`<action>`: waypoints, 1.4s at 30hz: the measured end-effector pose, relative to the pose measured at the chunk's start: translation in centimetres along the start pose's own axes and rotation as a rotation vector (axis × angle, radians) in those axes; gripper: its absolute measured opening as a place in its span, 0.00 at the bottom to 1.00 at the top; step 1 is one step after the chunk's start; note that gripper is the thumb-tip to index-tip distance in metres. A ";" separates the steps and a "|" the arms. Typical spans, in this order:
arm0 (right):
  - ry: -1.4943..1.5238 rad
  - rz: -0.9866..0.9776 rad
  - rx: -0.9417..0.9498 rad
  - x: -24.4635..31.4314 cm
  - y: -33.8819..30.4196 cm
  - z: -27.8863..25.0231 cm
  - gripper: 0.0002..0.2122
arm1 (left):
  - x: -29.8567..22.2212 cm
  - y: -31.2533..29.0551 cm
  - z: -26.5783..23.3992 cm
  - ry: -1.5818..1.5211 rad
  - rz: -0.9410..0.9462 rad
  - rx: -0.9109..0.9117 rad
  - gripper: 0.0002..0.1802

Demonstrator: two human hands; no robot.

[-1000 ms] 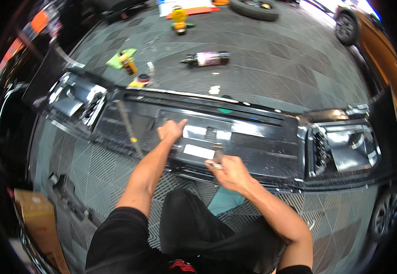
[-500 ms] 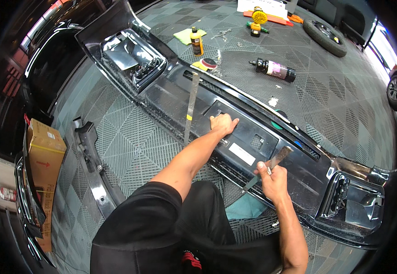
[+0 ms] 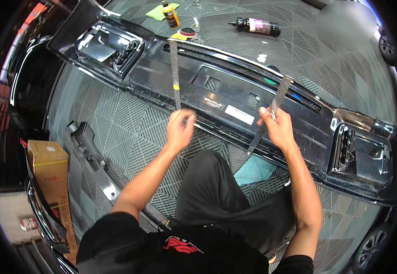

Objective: The person uses a utility knife to carefully pry and remove a black plastic trim piece from the edge of a car bumper. They work along the seam, lifting the trim away from the bumper surface.

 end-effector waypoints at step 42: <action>-0.677 0.226 -0.393 -16.8 16.3 -15.3 0.26 | 22.8 -10.5 -3.9 0.969 -1.141 -0.245 0.43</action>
Point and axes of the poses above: each hand's wrist, its own y-axis towards the middle knuckle, its own z-axis out of the palm, x = y × z, the point moved 10 cm from there along y, towards the middle knuckle, and after that the axes turned 8 degrees about x, right-handed, at the moved point
